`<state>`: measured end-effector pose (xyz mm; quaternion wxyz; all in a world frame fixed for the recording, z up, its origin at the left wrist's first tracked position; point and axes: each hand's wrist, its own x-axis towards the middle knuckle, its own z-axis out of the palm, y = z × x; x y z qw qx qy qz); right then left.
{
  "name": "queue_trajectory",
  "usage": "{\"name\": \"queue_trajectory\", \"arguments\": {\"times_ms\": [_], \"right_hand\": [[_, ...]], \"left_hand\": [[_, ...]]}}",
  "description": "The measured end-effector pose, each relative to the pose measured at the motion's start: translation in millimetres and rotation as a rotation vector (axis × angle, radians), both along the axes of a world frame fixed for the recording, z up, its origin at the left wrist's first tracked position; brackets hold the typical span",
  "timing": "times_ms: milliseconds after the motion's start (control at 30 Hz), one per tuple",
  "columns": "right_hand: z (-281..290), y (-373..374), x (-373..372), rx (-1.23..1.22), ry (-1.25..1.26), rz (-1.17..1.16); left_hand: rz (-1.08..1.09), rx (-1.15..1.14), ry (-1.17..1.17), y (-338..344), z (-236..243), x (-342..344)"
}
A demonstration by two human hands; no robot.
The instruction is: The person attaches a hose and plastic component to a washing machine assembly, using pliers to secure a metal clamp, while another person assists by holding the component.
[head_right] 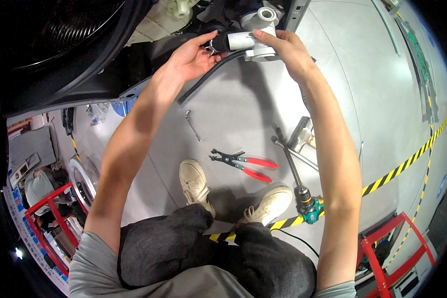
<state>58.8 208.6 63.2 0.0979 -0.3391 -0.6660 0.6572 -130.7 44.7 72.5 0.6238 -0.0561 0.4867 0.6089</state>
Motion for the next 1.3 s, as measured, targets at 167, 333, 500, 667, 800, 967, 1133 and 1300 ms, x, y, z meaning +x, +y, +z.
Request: {"name": "queue_trajectory", "arguments": {"times_ms": [167, 333, 500, 667, 800, 967, 1133, 1300], "right_hand": [[9.5, 1.8, 3.7, 0.083, -0.029, -0.032], [25.2, -10.0, -1.5, 0.085, -0.055, -0.057], [10.2, -4.4, -3.6, 0.146, -0.076, -0.106], [0.8, -3.7, -8.1, 0.201, -0.163, -0.081], [-5.5, -9.2, -6.9, 0.237, -0.115, -0.119], [5.1, -17.8, -1.0, 0.217, -0.111, -0.124], [15.4, -27.0, -4.5, 0.236, -0.115, -0.149], [14.0, -24.4, -12.1, 0.247, -0.21, -0.141]], "left_hand": [[0.056, 0.003, -0.043, 7.2, -1.1, 8.6], [0.083, -0.007, -0.02, 4.6, -6.4, 7.2], [0.127, -0.056, 0.048, 7.5, -8.6, 15.1], [0.115, -0.082, 0.13, 5.9, -11.5, 19.1], [0.093, -0.048, 0.123, 1.2, -12.7, 17.2], [0.056, -0.003, 0.018, -0.3, -13.4, 11.0], [0.11, 0.034, 0.063, 2.6, -7.7, 23.1], [0.145, 0.044, 0.116, 10.3, -11.7, 28.7]]}}
